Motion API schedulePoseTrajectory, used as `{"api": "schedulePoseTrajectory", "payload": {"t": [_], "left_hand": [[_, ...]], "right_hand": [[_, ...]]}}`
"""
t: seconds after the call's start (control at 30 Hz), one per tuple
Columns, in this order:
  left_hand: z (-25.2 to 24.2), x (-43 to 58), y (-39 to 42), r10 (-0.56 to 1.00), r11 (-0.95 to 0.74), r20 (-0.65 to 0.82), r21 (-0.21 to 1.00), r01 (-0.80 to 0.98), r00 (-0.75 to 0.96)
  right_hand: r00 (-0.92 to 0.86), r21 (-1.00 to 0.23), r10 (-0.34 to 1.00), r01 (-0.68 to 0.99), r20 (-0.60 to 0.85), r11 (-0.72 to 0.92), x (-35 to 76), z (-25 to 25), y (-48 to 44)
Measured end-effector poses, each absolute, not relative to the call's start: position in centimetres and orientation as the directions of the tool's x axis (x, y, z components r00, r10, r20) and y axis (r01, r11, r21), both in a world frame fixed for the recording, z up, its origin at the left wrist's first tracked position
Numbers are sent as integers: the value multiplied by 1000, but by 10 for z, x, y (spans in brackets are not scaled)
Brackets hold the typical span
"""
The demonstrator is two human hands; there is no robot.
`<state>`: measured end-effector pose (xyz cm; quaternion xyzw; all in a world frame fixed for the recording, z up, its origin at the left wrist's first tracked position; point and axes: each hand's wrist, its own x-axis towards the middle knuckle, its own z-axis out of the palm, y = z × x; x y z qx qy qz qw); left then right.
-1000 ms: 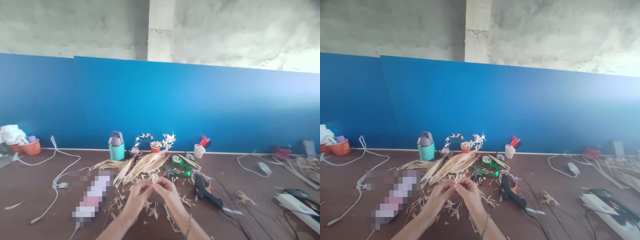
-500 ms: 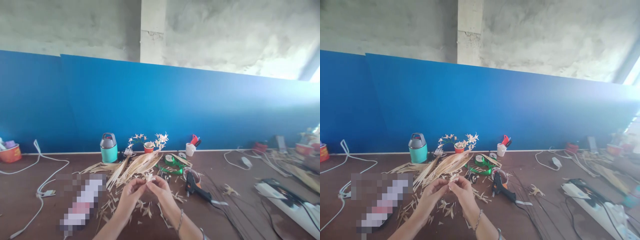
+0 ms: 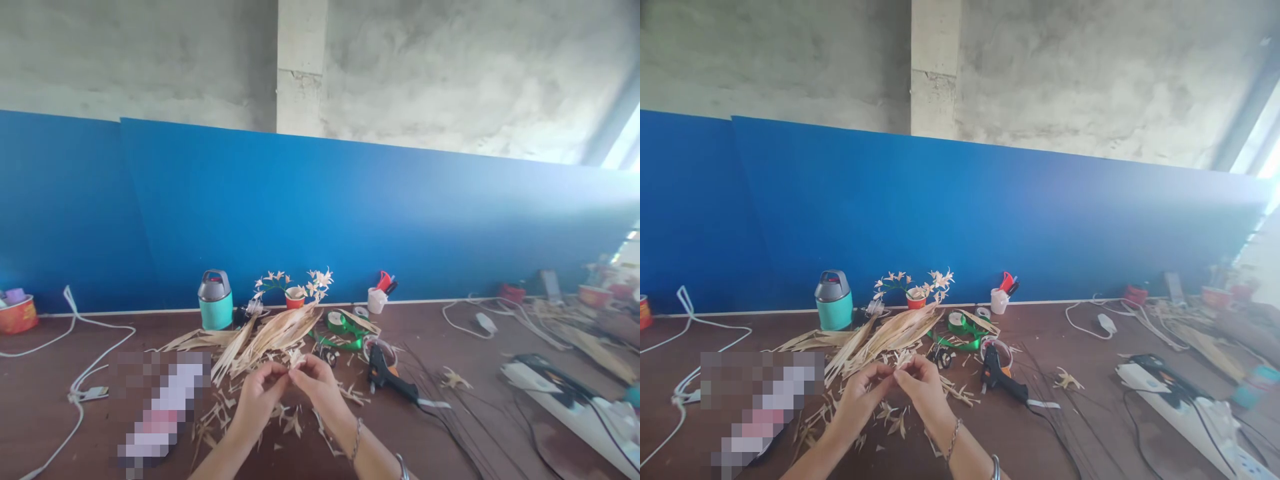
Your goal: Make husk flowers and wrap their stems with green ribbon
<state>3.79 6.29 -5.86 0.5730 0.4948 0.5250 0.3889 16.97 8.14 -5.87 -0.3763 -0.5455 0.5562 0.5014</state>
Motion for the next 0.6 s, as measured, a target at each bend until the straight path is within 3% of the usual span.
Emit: {"api": "schedulePoseTrajectory", "payload": {"t": [0.07, 0.17, 0.27, 0.4, 0.5, 0.6], "left_hand": [[-60, 37, 63, 974, -207, 220, 960, 187, -48], [-60, 36, 64, 971, -201, 224, 954, 224, -81], [-60, 35, 66, 969, -191, 222, 952, 237, -111], [-61, 35, 68, 962, -201, 238, 950, 239, -136], [-62, 37, 68, 971, -158, 193, 963, 220, -145], [-62, 40, 67, 980, -106, 129, 982, 156, -150]], "right_hand": [[-225, -974, 964, 144, 142, 177, 172, -56, 83], [-229, -825, 964, 513, 135, 238, 189, -44, 91], [-204, -688, 973, 692, 104, 218, 226, -28, 100], [31, -408, 998, 913, 58, -4, 286, -21, 105], [199, -222, 980, 957, 29, -188, 314, -31, 98], [250, -105, 968, 964, 33, -246, 323, -47, 90]]}}
